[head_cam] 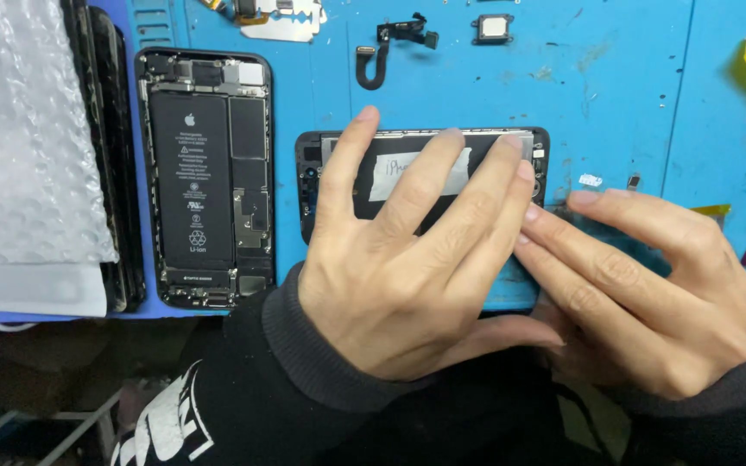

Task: Assembling internal components of a smartphone during a repair task.

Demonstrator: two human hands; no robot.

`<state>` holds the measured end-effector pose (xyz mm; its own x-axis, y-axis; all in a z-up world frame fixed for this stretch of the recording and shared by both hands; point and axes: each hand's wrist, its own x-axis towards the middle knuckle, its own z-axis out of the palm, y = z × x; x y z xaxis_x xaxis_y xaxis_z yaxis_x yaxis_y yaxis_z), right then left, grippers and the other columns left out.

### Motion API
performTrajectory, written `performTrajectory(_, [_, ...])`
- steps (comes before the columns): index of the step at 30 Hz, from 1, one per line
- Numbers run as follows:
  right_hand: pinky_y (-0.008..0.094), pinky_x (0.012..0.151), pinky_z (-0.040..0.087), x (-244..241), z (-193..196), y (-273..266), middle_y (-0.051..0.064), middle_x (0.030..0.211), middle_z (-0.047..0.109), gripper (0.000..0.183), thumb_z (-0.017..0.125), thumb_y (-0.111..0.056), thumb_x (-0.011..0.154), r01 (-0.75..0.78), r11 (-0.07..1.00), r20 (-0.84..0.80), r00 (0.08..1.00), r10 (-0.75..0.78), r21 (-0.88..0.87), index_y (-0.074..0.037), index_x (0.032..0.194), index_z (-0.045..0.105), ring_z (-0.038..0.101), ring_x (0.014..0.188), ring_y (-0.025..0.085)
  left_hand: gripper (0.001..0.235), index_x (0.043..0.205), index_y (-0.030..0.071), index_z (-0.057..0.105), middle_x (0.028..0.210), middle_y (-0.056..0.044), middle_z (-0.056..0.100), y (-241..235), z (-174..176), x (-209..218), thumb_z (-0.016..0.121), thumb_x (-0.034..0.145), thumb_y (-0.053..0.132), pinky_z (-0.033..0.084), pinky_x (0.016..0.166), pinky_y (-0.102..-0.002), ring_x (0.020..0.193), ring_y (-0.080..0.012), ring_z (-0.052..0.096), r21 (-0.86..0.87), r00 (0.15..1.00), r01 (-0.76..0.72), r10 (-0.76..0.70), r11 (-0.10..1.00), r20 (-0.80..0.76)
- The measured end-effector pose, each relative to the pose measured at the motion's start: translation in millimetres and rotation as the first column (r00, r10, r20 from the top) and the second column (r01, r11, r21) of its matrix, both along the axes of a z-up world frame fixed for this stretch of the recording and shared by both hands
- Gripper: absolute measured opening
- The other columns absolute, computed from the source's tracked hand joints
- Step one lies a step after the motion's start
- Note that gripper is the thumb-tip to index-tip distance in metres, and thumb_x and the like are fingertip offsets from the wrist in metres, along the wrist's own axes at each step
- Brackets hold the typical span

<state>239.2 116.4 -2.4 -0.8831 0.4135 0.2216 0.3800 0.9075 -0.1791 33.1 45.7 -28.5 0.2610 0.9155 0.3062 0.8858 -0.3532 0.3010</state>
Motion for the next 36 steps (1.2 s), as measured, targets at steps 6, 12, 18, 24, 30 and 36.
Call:
performTrajectory(6, [0.043,0.091,0.054,2.3,-4.9,0.8,0.014,0.117,0.074,0.029,0.073,-0.005,0.082,0.019,1.0,-0.035,0.999,-0.02,-0.021,0.004,0.11,0.077,0.064,0.111,0.034,0.082,0.128,0.006,0.072,0.152,-0.01,0.058,3.6,-0.7,-2.7,0.044,0.1,0.078,0.025,0.122,-0.074,0.136,-0.0299,0.051,-0.017,0.998,0.053,-0.053,0.998,0.015])
performTrajectory(12, [0.043,0.09,0.054,1.4,-3.9,2.7,0.013,0.117,0.074,0.03,0.073,-0.005,0.081,0.013,1.0,-0.036,0.999,-0.014,-0.014,0.004,0.109,0.077,0.064,0.11,0.033,0.086,0.127,0.006,0.073,0.151,-0.009,0.059,7.2,4.4,-4.2,0.048,0.096,0.082,0.023,0.119,-0.078,0.131,-0.0287,0.053,-0.074,0.998,0.052,-0.05,0.996,0.026])
performTrajectory(18, [0.042,0.089,0.053,3.8,-6.2,2.1,0.013,0.116,0.074,0.03,0.074,-0.007,0.081,0.006,1.0,-0.042,0.999,-0.007,-0.011,0.003,0.108,0.077,0.063,0.109,0.033,0.084,0.131,0.01,0.072,0.154,-0.004,0.058,4.1,-4.0,-6.9,0.047,0.097,0.082,0.021,0.122,-0.079,0.132,-0.0279,0.053,-0.057,0.998,0.049,-0.047,0.997,0.048])
performTrajectory(24, [0.048,0.097,0.054,8.2,-3.6,0.0,0.01,0.117,0.074,0.031,0.076,0.001,0.077,0.135,0.988,-0.011,0.991,-0.136,-0.08,-0.004,0.108,0.078,0.064,0.111,0.037,0.084,0.134,0.011,0.07,0.154,-0.004,0.058,1.1,-9.3,-4.5,0.043,0.099,0.083,0.021,0.122,-0.08,0.134,-0.0273,0.053,-0.036,0.999,0.017,-0.016,0.999,0.031])
performTrajectory(30, [0.039,0.089,0.049,13.1,-9.9,8.9,0.008,0.107,0.069,0.042,0.078,-0.002,0.083,0.281,0.958,0.044,0.959,-0.279,-0.051,-0.008,0.125,0.076,0.062,0.096,0.029,0.083,0.135,0.013,0.067,0.154,-0.004,0.058,0.7,-16.1,-6.5,0.039,0.1,0.084,0.021,0.122,-0.081,0.135,-0.0268,0.053,0.002,0.999,0.002,-0.002,1.0,0.053])
performTrajectory(36, [0.036,0.084,0.051,11.2,-21.1,9.6,0.008,0.104,0.069,0.043,0.077,0.001,0.087,0.222,0.974,0.083,0.972,-0.218,-0.044,-0.009,0.129,0.076,0.06,0.089,0.028,0.082,0.126,0.012,0.07,0.151,-0.002,0.054,5.2,-13.1,-11.7,0.039,0.098,0.082,0.027,0.118,-0.08,0.131,-0.0257,0.047,-0.021,0.998,0.007,-0.006,1.0,0.069])
